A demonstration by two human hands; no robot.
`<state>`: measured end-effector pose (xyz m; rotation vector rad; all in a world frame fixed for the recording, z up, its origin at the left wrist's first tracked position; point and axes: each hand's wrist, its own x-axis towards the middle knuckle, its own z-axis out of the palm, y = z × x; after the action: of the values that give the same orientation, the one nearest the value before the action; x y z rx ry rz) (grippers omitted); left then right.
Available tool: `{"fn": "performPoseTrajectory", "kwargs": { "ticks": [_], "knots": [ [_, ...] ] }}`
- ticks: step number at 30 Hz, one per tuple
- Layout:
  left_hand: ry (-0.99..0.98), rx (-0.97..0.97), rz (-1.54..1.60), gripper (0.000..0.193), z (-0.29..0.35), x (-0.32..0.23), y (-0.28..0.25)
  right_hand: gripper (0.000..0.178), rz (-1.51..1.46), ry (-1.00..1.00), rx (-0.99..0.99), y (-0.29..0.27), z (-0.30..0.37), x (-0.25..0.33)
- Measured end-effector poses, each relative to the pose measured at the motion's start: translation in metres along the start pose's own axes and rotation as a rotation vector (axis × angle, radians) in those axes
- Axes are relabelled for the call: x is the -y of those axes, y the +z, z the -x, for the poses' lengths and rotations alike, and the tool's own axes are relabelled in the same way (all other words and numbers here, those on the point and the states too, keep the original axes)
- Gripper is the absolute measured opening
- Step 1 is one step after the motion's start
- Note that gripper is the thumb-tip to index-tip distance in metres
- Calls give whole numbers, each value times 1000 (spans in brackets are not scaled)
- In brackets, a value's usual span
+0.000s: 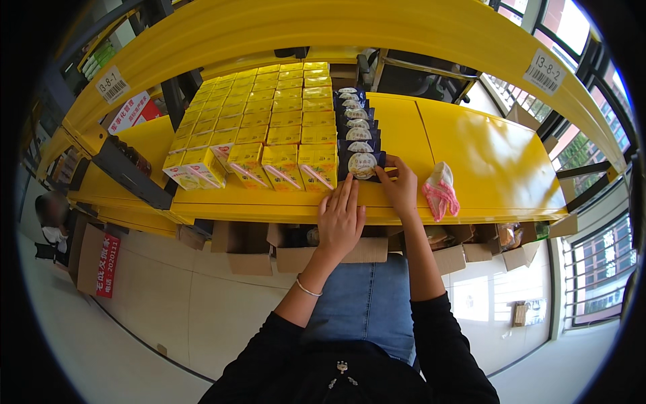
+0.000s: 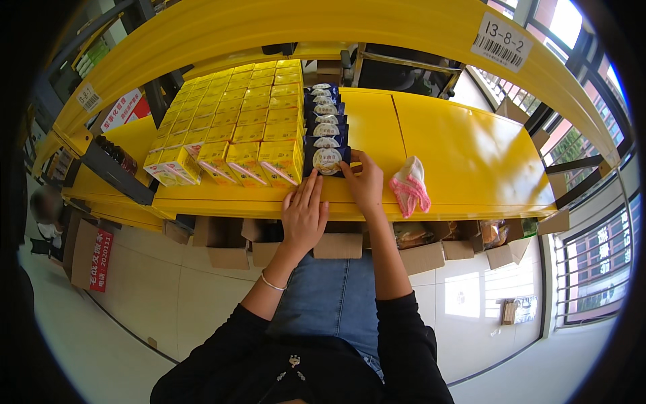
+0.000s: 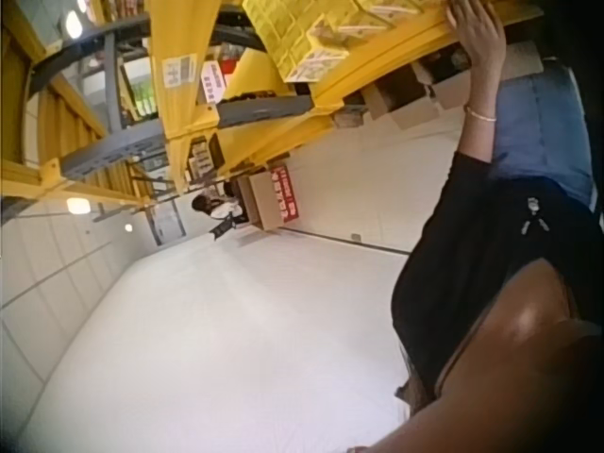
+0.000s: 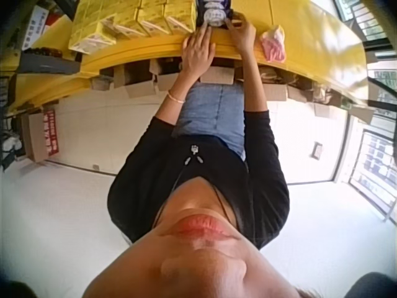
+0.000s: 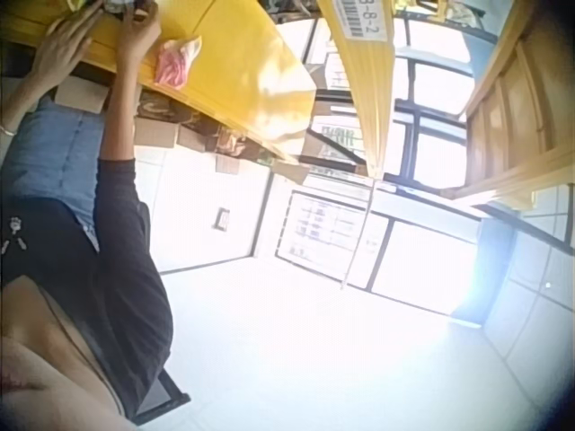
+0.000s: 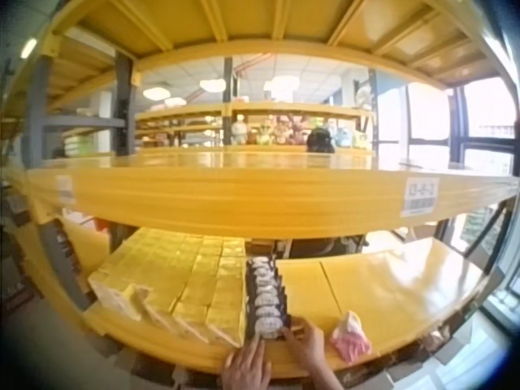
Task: The person wipes the surface of small blue snack packages with a pink cloth on a yellow table. They handle the packages one at a time, wiping each and placing them in a neat row. The person also briefly handles a small yellow box.
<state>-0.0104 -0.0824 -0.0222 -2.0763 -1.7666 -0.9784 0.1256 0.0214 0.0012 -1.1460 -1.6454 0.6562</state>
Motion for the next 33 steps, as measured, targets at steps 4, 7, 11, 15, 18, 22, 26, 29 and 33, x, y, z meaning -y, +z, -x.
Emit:
{"fn": "performPoseTrajectory", "kwargs": {
  "ticks": [4,7,11,15,18,22,26,29,33],
  "knots": [
    [7,-11,12,47,1,1,0,31,5,2,2,0,1,0],
    [10,-17,17,46,1,1,0,31,-15,9,-19,0,1,1],
    [18,-13,20,45,1,1,0,32,-50,-7,-47,1,1,-5],
    [16,-29,36,43,0,1,-2,32,-74,7,-85,0,3,2],
    [34,-62,52,40,0,0,-3,32,-119,56,-99,-2,4,2],
    [40,-71,84,37,0,0,-5,31,-121,37,-90,-3,4,1],
    [40,-85,89,36,1,0,-3,31,-145,43,-77,-2,4,-2],
    [46,-104,74,37,4,1,-2,32,-155,37,-74,-2,4,-1],
    [29,-121,66,38,5,-1,-2,32,-151,35,-82,-4,4,-3]
  ]
}}
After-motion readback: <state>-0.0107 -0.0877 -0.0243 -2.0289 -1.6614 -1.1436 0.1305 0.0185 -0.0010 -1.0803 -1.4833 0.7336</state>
